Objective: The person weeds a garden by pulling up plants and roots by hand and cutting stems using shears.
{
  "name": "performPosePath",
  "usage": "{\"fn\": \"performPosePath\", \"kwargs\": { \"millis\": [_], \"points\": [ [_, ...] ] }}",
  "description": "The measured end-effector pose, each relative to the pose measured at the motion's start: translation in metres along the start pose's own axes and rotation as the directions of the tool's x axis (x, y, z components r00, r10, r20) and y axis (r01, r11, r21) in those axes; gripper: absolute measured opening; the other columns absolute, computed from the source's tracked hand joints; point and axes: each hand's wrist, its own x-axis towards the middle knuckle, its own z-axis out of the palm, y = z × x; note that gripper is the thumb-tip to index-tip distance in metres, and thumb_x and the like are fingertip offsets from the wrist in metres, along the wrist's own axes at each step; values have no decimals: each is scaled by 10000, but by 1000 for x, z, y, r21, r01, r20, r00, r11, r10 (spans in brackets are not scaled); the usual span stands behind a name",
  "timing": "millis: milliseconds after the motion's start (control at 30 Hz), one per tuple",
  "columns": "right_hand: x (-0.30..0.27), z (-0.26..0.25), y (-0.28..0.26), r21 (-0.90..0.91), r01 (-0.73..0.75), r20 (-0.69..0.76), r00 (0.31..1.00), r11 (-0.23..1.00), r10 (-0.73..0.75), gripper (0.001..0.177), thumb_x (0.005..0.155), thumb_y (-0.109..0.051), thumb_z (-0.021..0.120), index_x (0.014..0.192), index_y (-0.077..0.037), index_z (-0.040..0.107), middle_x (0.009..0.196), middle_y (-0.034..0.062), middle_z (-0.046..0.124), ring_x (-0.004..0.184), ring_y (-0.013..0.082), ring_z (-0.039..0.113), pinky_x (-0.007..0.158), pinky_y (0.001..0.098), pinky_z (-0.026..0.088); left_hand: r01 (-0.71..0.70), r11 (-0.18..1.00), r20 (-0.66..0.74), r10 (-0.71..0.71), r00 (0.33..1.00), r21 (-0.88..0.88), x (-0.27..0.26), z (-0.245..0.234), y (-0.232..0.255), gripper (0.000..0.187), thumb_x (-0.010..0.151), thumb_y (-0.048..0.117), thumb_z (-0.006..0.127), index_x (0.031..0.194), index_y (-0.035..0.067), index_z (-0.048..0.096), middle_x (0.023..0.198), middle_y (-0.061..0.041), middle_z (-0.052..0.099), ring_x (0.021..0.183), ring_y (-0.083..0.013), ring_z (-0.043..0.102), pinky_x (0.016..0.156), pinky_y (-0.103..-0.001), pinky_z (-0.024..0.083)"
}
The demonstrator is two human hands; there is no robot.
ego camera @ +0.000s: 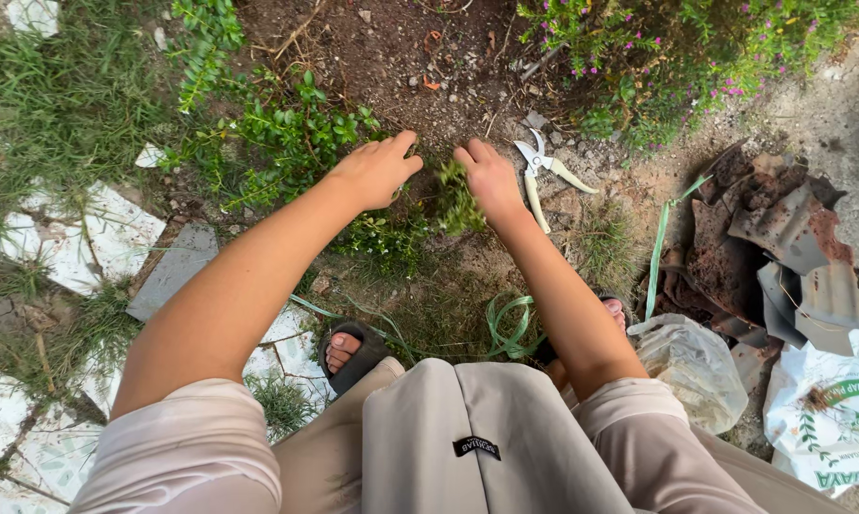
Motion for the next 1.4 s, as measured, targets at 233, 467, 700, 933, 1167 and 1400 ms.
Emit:
{"fn": "performPosePath", "kwargs": {
  "millis": [233,467,700,933,1167,1400],
  "points": [
    [4,-17,-5,514,-597,418,802,616,428,212,1137,-166,545,967,-39,541,926,146,546,905,264,598,842,378,498,36,999,50,-35,998,-20,1,3,-4,489,768,-9,777,1219,60,600,1406,-164,425,1238,-363,540,1052,-480,465],
    [1,25,5,409,-244,-32,959,879,281,99,1012,-32,668,920,-69,660,904,74,679,788,205,668,667,363,539,-18,998,-36,16,999,-64,-8,13,-12,507,733,-28,785,1211,39,630,1467,-183,387,1255,-365,531,1062,-470,454],
    [18,-7,3,384,-161,-16,983,909,181,115,882,-7,769,901,-66,672,901,80,699,861,246,662,780,401,559,-56,994,-52,52,997,-89,-9,12,-20,478,750,7,797,1200,60,645,1471,-178,396,1266,-368,534,1074,-469,452],
    [38,-62,-16,569,-749,632,663,340,401,194,1052,-199,607,1048,-104,776,1115,67,567,858,273,586,688,408,495,-153,887,-188,76,979,-436,3,20,-38,114,797,92,805,840,119,703,1464,-125,509,1325,-339,533,1070,-455,474],
    [23,-17,-4,718,-546,394,830,431,394,105,977,-146,632,980,-49,672,1016,54,650,956,159,660,903,290,515,-33,685,-152,-115,982,-728,9,22,-35,187,869,271,816,979,144,734,1409,-73,580,1352,-308,520,1143,-504,384],
    [6,24,19,655,-41,-83,989,755,126,263,842,73,739,1065,-45,663,1091,86,650,946,197,673,857,325,614,29,414,-42,-162,986,-910,3,12,-38,226,906,310,747,1104,206,716,1380,-47,663,1288,-241,609,1107,-456,431]
  ]
}}
